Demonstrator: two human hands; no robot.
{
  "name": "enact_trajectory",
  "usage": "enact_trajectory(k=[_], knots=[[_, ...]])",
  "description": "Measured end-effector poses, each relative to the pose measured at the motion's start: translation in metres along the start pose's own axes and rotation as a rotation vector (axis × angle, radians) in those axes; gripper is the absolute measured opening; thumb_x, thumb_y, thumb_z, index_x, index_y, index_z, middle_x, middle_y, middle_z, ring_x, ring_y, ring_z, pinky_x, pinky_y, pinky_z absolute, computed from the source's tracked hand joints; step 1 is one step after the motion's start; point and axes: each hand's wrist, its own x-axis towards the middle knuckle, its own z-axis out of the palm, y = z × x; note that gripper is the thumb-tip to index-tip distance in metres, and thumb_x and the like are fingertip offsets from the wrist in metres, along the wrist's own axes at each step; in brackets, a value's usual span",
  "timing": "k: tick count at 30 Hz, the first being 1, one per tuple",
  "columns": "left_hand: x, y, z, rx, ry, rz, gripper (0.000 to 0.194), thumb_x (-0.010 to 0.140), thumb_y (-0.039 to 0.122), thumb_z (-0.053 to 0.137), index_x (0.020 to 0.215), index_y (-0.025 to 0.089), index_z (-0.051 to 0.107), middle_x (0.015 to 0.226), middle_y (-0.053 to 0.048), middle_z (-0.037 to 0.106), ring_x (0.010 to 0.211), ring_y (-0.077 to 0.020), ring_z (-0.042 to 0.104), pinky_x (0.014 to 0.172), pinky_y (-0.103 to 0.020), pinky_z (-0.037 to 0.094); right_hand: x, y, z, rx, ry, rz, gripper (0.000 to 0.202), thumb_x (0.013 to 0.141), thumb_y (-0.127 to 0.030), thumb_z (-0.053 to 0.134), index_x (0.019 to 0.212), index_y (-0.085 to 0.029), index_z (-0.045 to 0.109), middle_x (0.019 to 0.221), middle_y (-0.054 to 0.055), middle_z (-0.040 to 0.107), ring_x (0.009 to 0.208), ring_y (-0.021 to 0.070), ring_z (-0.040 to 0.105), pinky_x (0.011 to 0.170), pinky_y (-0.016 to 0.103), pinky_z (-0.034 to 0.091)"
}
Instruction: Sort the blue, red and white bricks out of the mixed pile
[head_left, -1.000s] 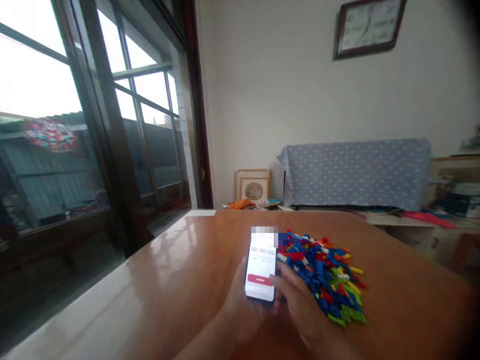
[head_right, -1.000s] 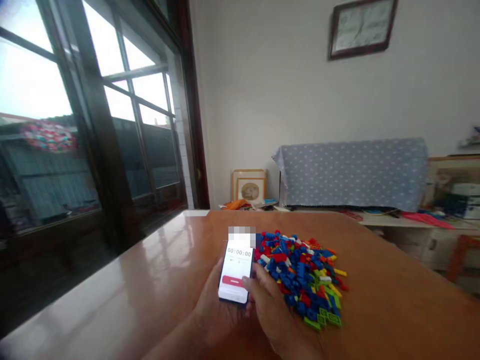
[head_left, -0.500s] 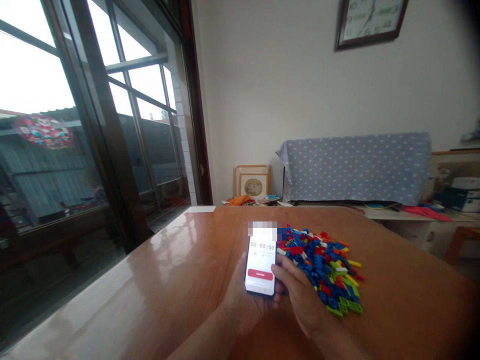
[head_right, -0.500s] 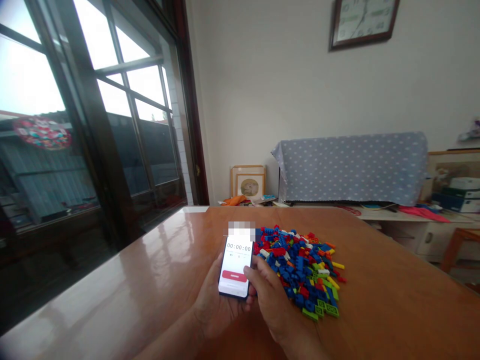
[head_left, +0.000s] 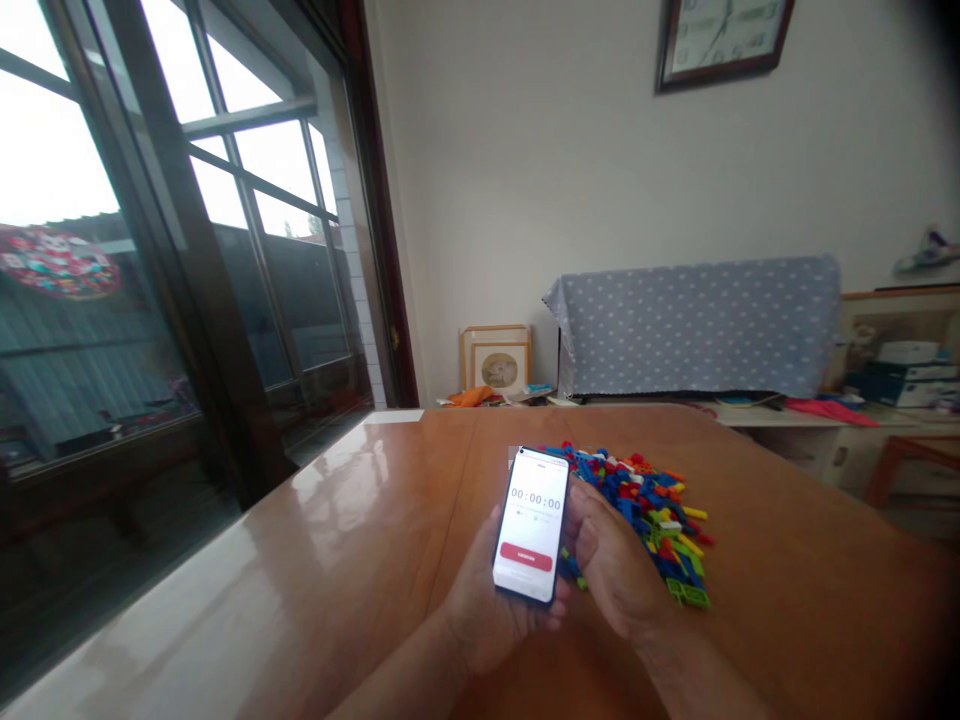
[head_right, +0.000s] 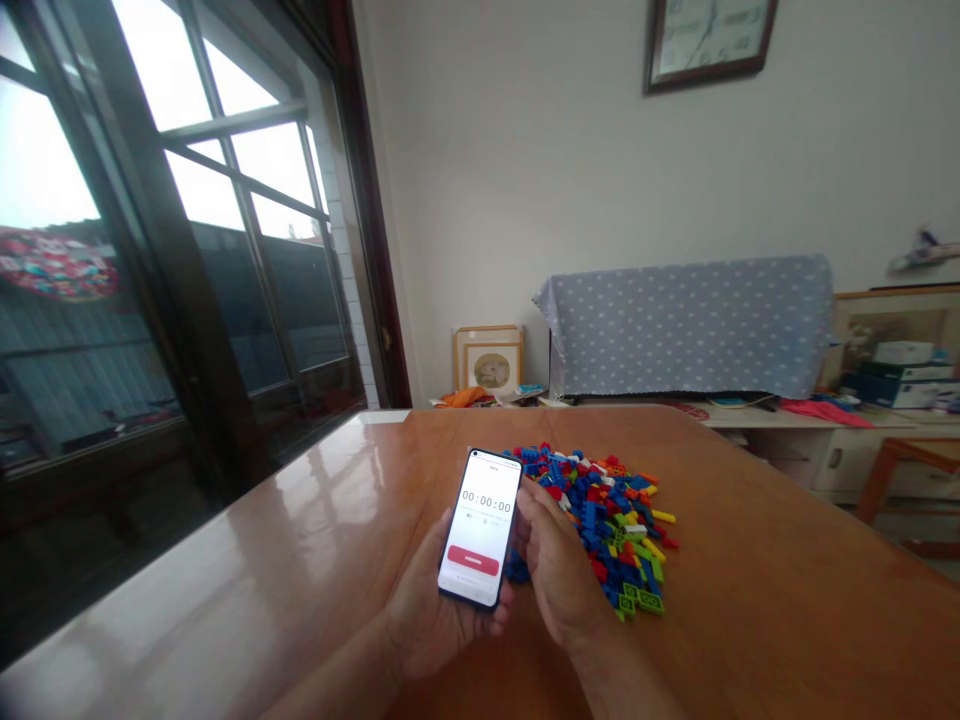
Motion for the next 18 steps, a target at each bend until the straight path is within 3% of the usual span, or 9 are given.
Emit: enact_trajectory(k=[3,6,13,18], knots=[[0.0006,-0.001,0.0012,0.009,0.001,-0.026,0.082,0.091,0.076,0.03,0.112,0.006,0.067,0.083,-0.018,0.074,0.065,-0.0221,0.069,0.058,-0.029,0.05,0.0017,-0.0047,-0.0028,0.031,-0.02,0.01,0.046,0.093,-0.048,0.056,0.132,-0.024,0.06,0.108,0.007,0.074,0.099,0.0268,0.067,0.082,0.037,0.052],[0.0008,-0.0008,0.0025,0.015,-0.002,-0.031,0.082,0.091,0.076,0.03,0.113,0.006,0.067,0.084,-0.018,0.074,0.065,-0.0218,0.069,0.058,-0.028,0.05,0.0014,-0.0055,-0.004,0.037,-0.024,0.017,0.046,0.093,-0.048,0.056,0.132,-0.023,0.06,0.111,0.008,0.073,0.103,0.0276,0.067,0.083,0.038,0.051],[0.0007,0.0,0.0027,0.032,-0.002,-0.037,0.082,0.091,0.076,0.029,0.114,0.006,0.066,0.085,-0.018,0.074,0.067,-0.0228,0.069,0.061,-0.03,0.051,-0.0004,-0.0073,-0.0017,0.046,-0.036,0.032,0.049,0.093,-0.05,0.056,0.134,-0.024,0.058,0.109,0.009,0.074,0.093,0.027,0.068,0.069,0.034,0.05],[0.0008,-0.0003,0.002,0.034,-0.022,-0.033,0.081,0.092,0.075,0.03,0.115,0.006,0.066,0.086,-0.019,0.074,0.069,-0.0238,0.07,0.062,-0.031,0.051,-0.0011,-0.0111,0.0011,0.023,0.005,0.032,0.052,0.089,-0.052,0.06,0.132,-0.023,0.06,0.103,0.008,0.075,0.089,0.0264,0.068,0.07,0.034,0.05]])
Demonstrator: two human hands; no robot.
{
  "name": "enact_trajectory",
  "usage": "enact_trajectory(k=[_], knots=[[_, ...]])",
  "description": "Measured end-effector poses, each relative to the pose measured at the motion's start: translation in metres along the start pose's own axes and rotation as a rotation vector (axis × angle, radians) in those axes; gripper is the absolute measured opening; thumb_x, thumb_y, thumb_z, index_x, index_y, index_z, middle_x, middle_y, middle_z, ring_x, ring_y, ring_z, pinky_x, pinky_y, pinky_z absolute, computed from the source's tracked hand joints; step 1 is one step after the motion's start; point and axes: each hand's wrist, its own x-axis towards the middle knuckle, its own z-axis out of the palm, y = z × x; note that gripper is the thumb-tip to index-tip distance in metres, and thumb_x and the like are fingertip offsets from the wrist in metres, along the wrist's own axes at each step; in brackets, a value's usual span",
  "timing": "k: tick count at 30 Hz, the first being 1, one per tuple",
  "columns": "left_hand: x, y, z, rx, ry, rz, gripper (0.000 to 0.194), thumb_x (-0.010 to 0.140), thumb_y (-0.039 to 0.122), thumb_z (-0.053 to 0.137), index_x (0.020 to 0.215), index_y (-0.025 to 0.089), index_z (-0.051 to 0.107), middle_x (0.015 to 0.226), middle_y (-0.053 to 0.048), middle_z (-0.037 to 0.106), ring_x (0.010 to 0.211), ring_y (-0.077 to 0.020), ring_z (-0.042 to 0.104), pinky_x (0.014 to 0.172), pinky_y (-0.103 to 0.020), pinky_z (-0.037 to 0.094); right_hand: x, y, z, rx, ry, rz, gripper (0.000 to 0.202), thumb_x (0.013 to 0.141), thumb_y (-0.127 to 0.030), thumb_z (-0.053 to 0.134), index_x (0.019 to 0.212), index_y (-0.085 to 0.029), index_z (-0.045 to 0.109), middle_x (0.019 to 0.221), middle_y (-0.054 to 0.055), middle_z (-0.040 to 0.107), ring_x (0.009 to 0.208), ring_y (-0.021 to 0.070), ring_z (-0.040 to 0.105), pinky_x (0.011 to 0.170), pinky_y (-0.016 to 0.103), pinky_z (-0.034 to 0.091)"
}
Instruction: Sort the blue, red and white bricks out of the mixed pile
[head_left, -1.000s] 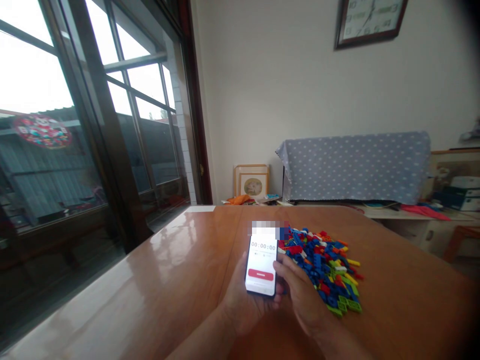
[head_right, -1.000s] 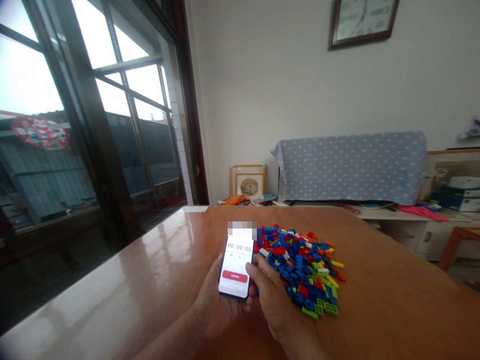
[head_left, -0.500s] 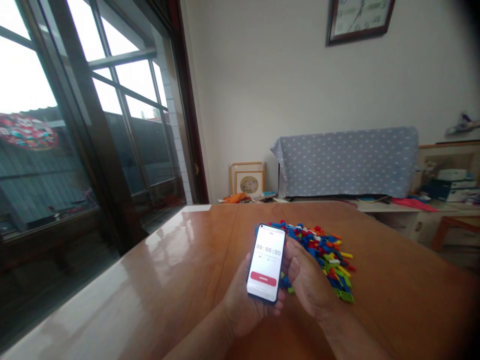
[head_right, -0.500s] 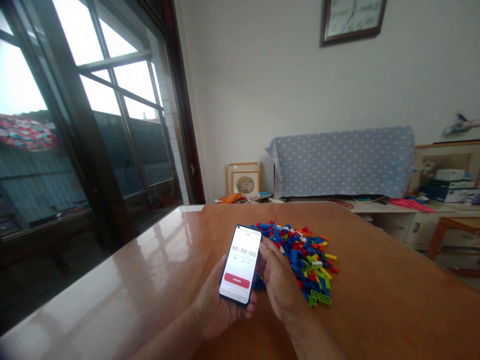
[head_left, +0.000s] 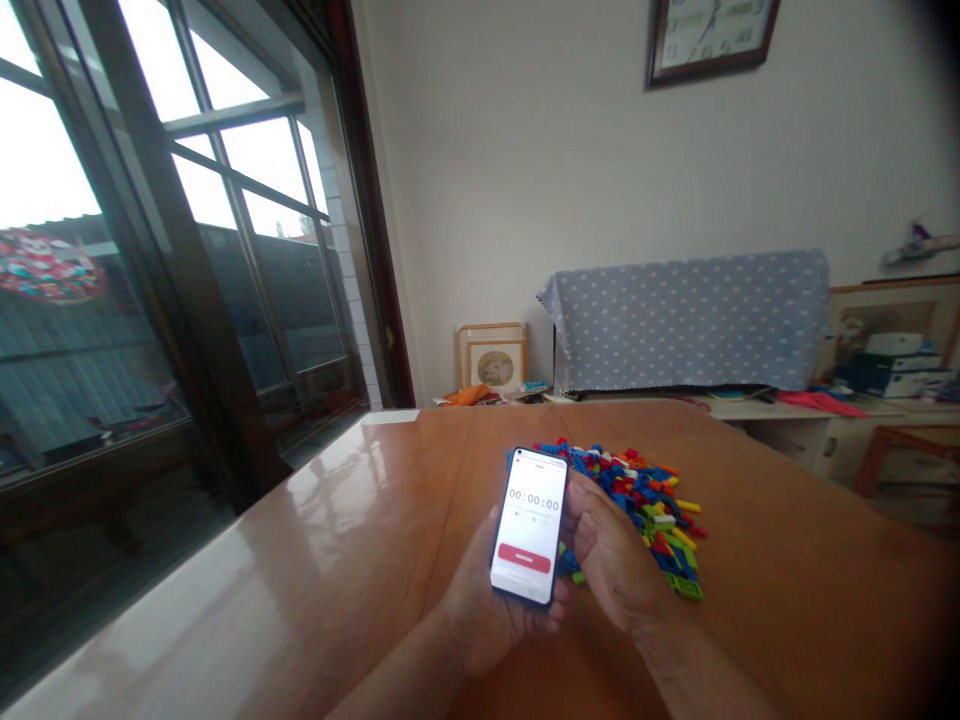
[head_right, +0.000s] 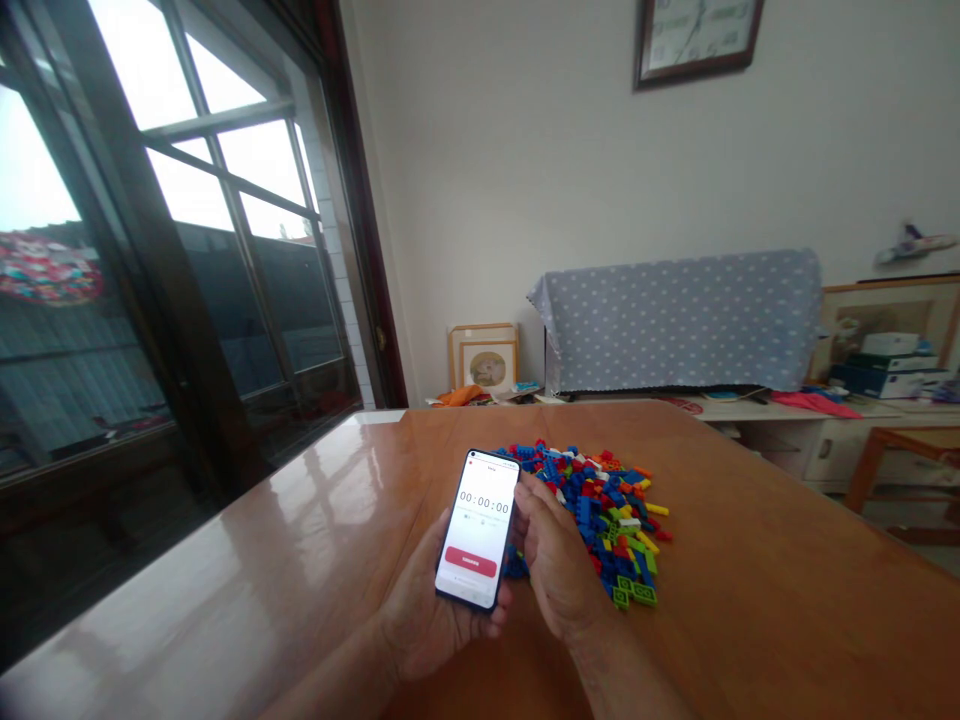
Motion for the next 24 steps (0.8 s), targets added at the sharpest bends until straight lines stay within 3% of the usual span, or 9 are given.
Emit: enact_trajectory(k=[14,24], knots=[[-0.0004,0.0002,-0.0001,0.007,-0.025,0.006,0.077,0.093,0.073,0.031,0.116,0.007,0.065,0.087,-0.018,0.073,0.07,-0.024,0.069,0.064,-0.033,0.051,0.0016,0.0033,-0.002,0.037,-0.019,-0.017,0.044,0.092,-0.046,0.058,0.129,-0.023,0.061,0.106,0.007,0.074,0.094,0.0249,0.067,0.076,0.034,0.05],[-0.0004,0.0003,-0.0013,-0.002,-0.024,0.001,0.08,0.092,0.075,0.03,0.113,0.007,0.066,0.085,-0.018,0.074,0.068,-0.0237,0.07,0.061,-0.031,0.051,0.0026,0.0015,-0.0012,0.03,0.004,-0.001,0.045,0.091,-0.052,0.058,0.124,-0.023,0.065,0.104,0.007,0.075,0.095,0.0255,0.069,0.081,0.036,0.05]])
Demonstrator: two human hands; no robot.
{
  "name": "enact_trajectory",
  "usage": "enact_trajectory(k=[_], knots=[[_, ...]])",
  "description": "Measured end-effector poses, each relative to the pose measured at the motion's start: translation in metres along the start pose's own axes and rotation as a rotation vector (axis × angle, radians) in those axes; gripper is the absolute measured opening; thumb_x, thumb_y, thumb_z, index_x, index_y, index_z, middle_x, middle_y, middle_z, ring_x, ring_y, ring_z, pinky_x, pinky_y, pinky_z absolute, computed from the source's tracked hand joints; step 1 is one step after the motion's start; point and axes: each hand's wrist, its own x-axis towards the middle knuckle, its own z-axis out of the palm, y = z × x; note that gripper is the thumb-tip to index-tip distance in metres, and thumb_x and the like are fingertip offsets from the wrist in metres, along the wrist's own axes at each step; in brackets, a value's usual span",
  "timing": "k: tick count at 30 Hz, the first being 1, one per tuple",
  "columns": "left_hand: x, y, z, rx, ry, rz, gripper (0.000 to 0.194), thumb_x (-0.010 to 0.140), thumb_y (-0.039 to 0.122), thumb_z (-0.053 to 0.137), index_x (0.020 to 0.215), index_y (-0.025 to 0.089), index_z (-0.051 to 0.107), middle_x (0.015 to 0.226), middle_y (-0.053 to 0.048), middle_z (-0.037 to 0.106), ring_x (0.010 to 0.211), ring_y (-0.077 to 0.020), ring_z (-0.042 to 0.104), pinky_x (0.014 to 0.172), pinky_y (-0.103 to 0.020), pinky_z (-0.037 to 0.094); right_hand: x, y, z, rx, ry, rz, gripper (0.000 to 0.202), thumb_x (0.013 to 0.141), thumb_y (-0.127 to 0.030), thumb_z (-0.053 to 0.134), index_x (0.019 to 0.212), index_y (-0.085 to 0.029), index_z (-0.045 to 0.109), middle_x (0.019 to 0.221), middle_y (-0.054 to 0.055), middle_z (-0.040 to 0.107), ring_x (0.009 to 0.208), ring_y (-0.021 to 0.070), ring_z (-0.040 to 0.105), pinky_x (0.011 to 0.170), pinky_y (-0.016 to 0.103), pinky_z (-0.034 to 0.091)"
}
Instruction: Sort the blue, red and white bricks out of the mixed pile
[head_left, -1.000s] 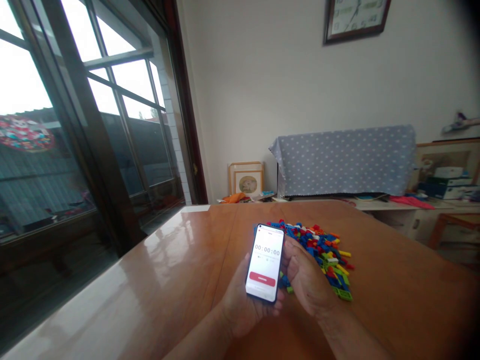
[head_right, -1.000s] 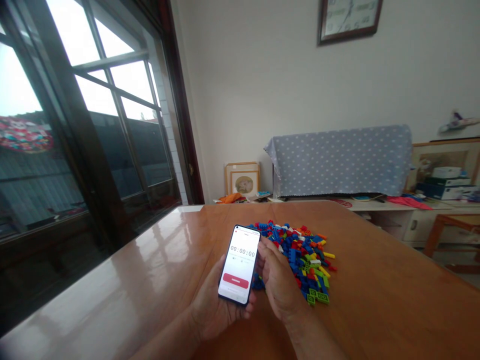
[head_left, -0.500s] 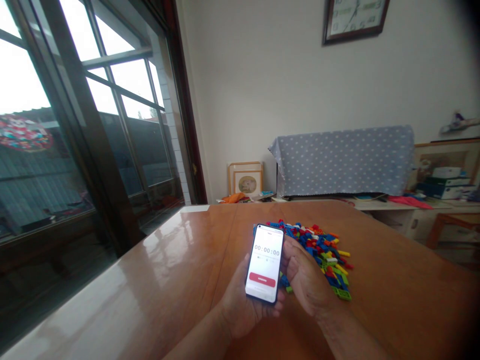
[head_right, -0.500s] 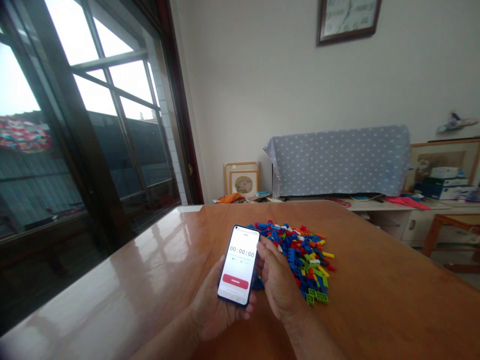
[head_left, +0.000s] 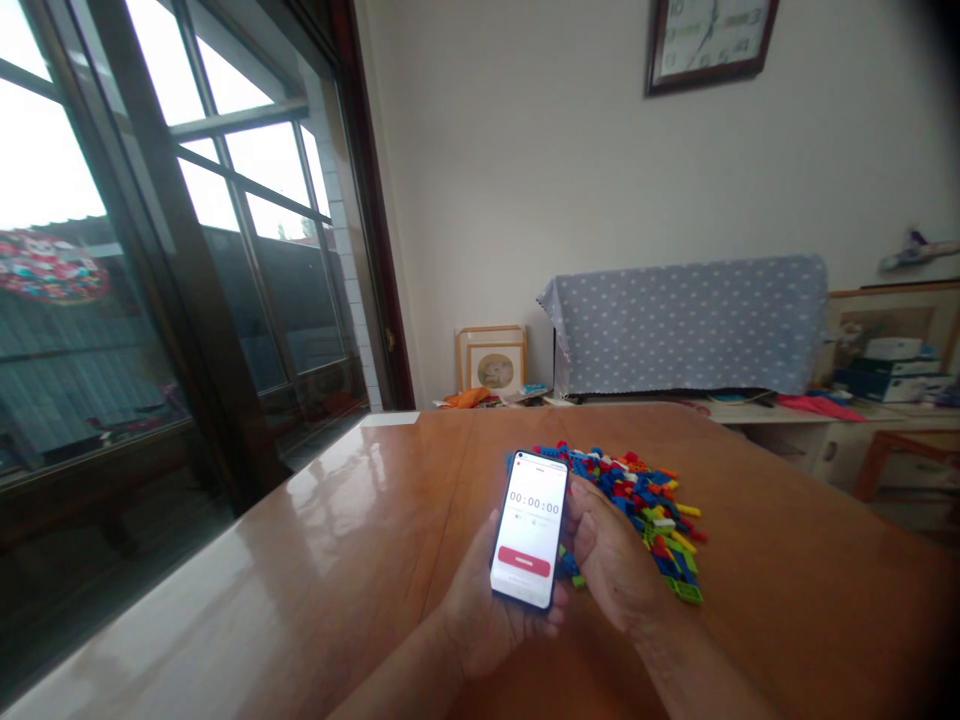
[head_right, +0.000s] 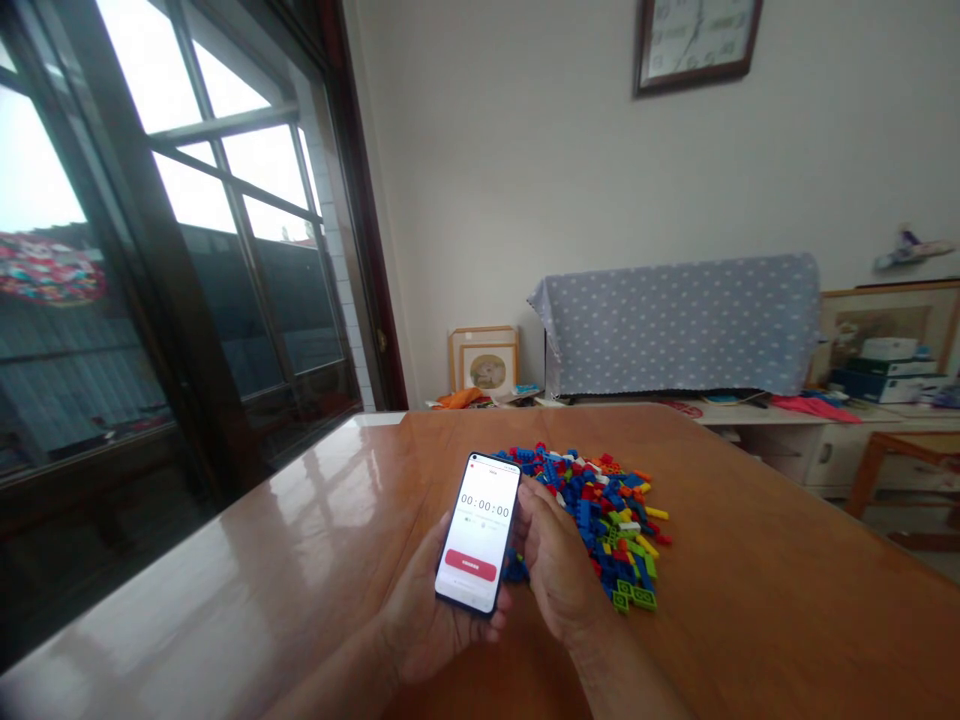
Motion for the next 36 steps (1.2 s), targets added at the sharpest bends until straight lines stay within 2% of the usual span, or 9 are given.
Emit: enact_trajectory(k=[6,13,19,25,28,33,36], knots=[[0.0,-0.001,-0.001,-0.001,-0.002,-0.017,0.078,0.092,0.075,0.031,0.109,0.008,0.066,0.08,-0.017,0.074,0.065,-0.0234,0.07,0.058,-0.03,0.05,0.008,0.004,-0.007,0.062,0.06,0.067,0.05,0.089,-0.059,0.057,0.118,-0.019,0.068,0.103,0.01,0.076,0.099,0.0277,0.07,0.082,0.038,0.053],[-0.002,-0.004,-0.008,0.04,0.041,-0.077,0.08,0.09,0.077,0.03,0.106,0.008,0.067,0.08,-0.017,0.074,0.062,-0.023,0.07,0.056,-0.029,0.05,0.014,0.008,-0.018,0.111,0.128,0.16,0.047,0.089,-0.059,0.059,0.109,-0.018,0.068,0.098,0.01,0.077,0.091,0.0264,0.072,0.075,0.037,0.056],[-0.001,-0.008,-0.012,0.054,0.059,-0.079,0.081,0.09,0.078,0.03,0.108,0.008,0.066,0.082,-0.019,0.074,0.065,-0.0243,0.07,0.058,-0.03,0.051,0.017,0.01,-0.023,0.113,0.134,0.164,0.041,0.085,-0.053,0.067,0.105,-0.017,0.067,0.089,0.009,0.078,0.083,0.0249,0.074,0.071,0.035,0.056],[-0.004,-0.005,-0.003,0.089,0.085,-0.101,0.083,0.088,0.08,0.031,0.114,0.008,0.065,0.087,-0.019,0.074,0.071,-0.0254,0.071,0.062,-0.032,0.054,0.021,0.018,-0.029,0.085,0.211,0.156,0.042,0.082,-0.054,0.07,0.103,-0.018,0.064,0.083,0.007,0.077,0.075,0.0238,0.073,0.058,0.03,0.051],[-0.006,0.001,0.003,0.1,0.145,-0.107,0.087,0.086,0.082,0.032,0.122,0.008,0.062,0.094,-0.02,0.073,0.076,-0.0256,0.071,0.065,-0.033,0.054,0.023,0.022,-0.031,0.094,0.263,0.18,0.038,0.083,-0.052,0.07,0.098,-0.019,0.062,0.076,0.004,0.075,0.066,0.0212,0.071,0.054,0.028,0.049],[-0.019,0.01,0.013,0.221,0.259,-0.009,0.081,0.087,0.079,0.037,0.122,0.01,0.062,0.097,-0.017,0.073,0.075,-0.0241,0.07,0.066,-0.034,0.053,0.022,0.026,-0.03,0.085,0.31,0.206,0.033,0.084,-0.051,0.068,0.096,-0.02,0.061,0.072,0.002,0.074,0.06,0.0188,0.068,0.05,0.025,0.046],[-0.034,0.01,0.022,0.438,0.371,0.146,0.066,0.089,0.069,0.051,0.117,0.011,0.063,0.091,-0.013,0.072,0.073,-0.0209,0.067,0.064,-0.029,0.049,0.018,0.028,-0.027,0.059,0.338,0.194,0.033,0.084,-0.051,0.069,0.094,-0.021,0.061,0.071,0.001,0.073,0.061,0.0188,0.068,0.05,0.025,0.046]])
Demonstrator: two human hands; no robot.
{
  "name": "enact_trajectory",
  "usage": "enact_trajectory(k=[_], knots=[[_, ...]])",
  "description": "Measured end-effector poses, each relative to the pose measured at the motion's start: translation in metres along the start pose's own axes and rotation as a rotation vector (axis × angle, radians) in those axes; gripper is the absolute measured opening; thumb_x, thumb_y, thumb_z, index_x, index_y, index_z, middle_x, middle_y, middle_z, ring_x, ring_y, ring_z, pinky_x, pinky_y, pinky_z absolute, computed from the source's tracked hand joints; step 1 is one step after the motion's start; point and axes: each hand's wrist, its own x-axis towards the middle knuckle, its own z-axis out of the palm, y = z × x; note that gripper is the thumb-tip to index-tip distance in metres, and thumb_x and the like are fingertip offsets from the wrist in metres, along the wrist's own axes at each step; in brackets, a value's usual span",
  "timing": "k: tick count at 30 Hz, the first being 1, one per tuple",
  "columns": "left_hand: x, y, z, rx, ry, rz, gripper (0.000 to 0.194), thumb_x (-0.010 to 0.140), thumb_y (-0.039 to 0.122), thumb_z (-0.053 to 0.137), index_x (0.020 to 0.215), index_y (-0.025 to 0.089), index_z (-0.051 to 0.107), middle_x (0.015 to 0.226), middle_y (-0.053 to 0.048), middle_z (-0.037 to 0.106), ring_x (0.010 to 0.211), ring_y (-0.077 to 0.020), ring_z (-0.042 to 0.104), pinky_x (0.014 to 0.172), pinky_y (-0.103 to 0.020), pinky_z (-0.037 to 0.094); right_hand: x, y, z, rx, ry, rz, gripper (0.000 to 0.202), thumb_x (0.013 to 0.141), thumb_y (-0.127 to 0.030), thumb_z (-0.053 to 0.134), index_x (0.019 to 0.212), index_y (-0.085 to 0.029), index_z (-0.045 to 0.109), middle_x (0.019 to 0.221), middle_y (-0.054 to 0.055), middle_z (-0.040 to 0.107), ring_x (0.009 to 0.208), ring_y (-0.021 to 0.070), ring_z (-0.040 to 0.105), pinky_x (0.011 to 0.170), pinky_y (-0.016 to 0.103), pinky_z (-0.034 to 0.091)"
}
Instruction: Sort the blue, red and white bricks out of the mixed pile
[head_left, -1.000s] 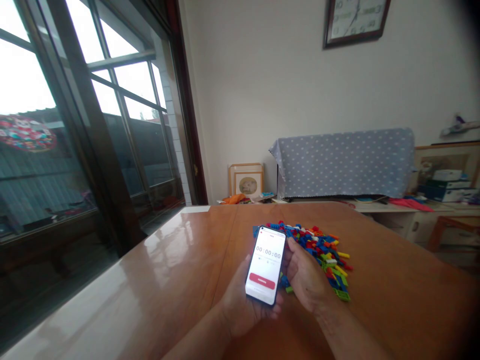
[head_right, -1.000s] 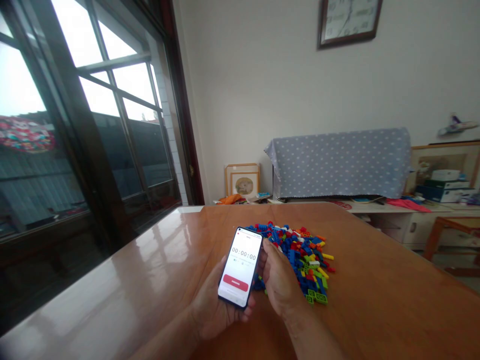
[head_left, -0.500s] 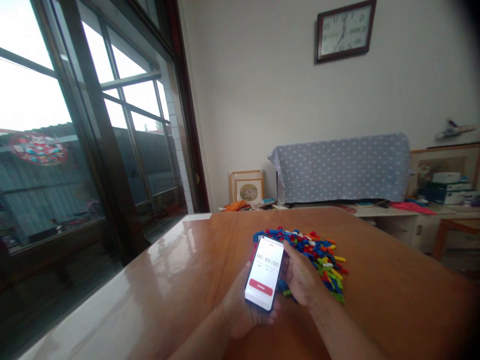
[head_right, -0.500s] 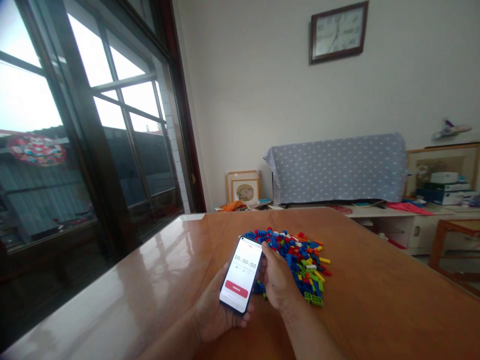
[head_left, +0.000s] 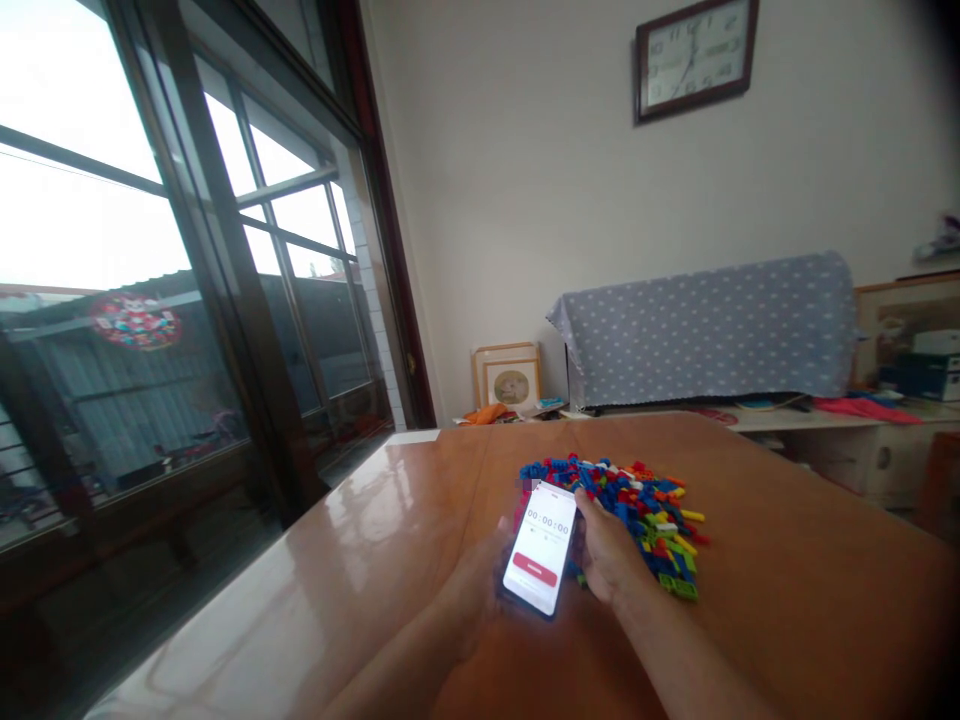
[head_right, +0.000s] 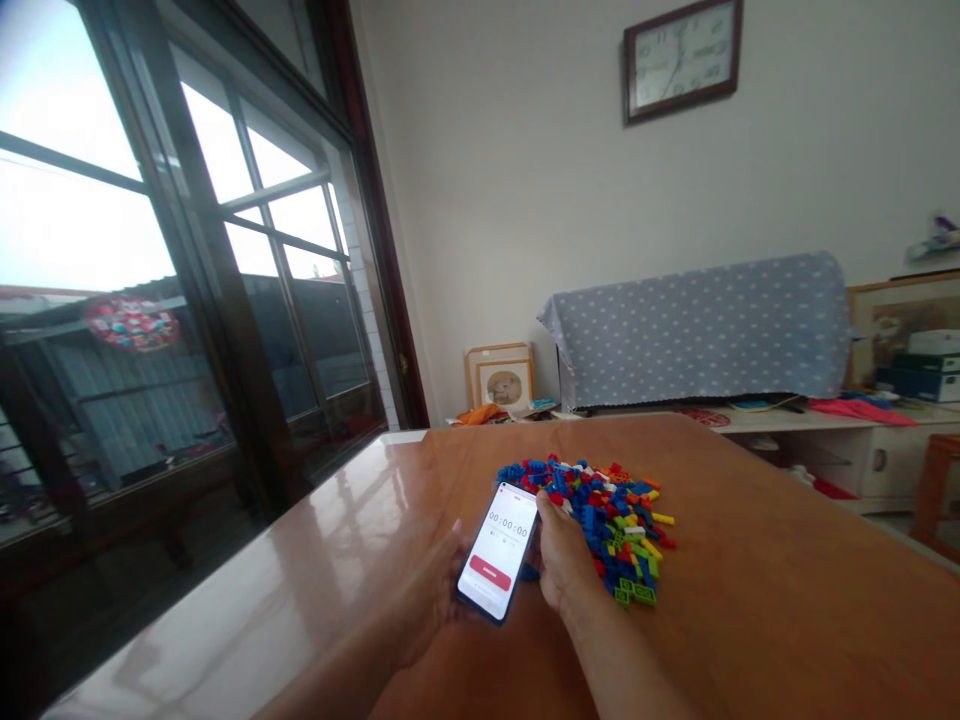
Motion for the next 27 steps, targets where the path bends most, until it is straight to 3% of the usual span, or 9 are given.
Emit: enact_trajectory(k=[3,7,10,13,21,27], knots=[[-0.015,-0.001,0.002,0.219,0.091,0.196,0.054,0.081,0.049,0.074,0.118,0.012,0.063,0.092,-0.01,0.071,0.074,-0.0186,0.064,0.066,-0.026,0.044,-0.006,0.005,0.003,-0.019,0.008,-0.032,0.032,0.083,-0.052,0.069,0.091,-0.022,0.061,0.071,0.0,0.072,0.06,0.0178,0.067,0.05,0.025,0.046],[-0.023,-0.013,0.0,0.496,0.198,0.383,0.067,0.063,0.035,0.087,0.121,0.014,0.061,0.108,-0.012,0.065,0.097,-0.0281,0.06,0.08,-0.032,0.044,-0.013,0.014,0.008,-0.027,-0.01,-0.053,0.037,0.082,-0.057,0.068,0.092,-0.022,0.064,0.072,0.001,0.072,0.058,0.0166,0.064,0.049,0.026,0.046],[-0.024,-0.023,-0.002,0.839,0.389,0.356,0.078,0.057,0.036,0.086,0.126,0.018,0.054,0.12,-0.012,0.058,0.112,-0.0314,0.054,0.092,-0.037,0.043,-0.017,0.021,0.01,0.001,-0.029,-0.056,0.039,0.081,-0.058,0.068,0.093,-0.021,0.065,0.071,0.001,0.071,0.059,0.0177,0.065,0.05,0.027,0.048],[-0.027,-0.027,0.003,1.049,0.491,0.285,0.077,0.058,0.034,0.081,0.127,0.019,0.049,0.121,-0.011,0.057,0.114,-0.0298,0.054,0.093,-0.038,0.044,-0.02,0.025,0.013,0.027,-0.053,-0.063,0.039,0.08,-0.057,0.07,0.096,-0.021,0.066,0.078,0.003,0.074,0.067,0.0212,0.069,0.053,0.029,0.051],[-0.044,-0.022,0.018,1.048,0.627,0.298,0.06,0.064,0.028,0.073,0.119,0.019,0.05,0.11,-0.009,0.062,0.101,-0.0247,0.06,0.085,-0.034,0.048,-0.03,0.032,0.017,0.028,-0.175,-0.049,0.047,0.08,-0.057,0.071,0.112,-0.023,0.068,0.092,0.005,0.077,0.09,0.0279,0.073,0.067,0.036,0.059],[-0.058,-0.022,0.001,1.081,0.664,0.295,0.061,0.063,0.027,0.072,0.119,0.018,0.051,0.103,-0.009,0.064,0.094,-0.0256,0.062,0.081,-0.035,0.049,-0.042,0.03,0.023,0.015,-0.305,-0.012,0.043,0.083,-0.055,0.069,0.111,-0.023,0.068,0.096,0.006,0.078,0.092,0.0265,0.074,0.074,0.036,0.06]])
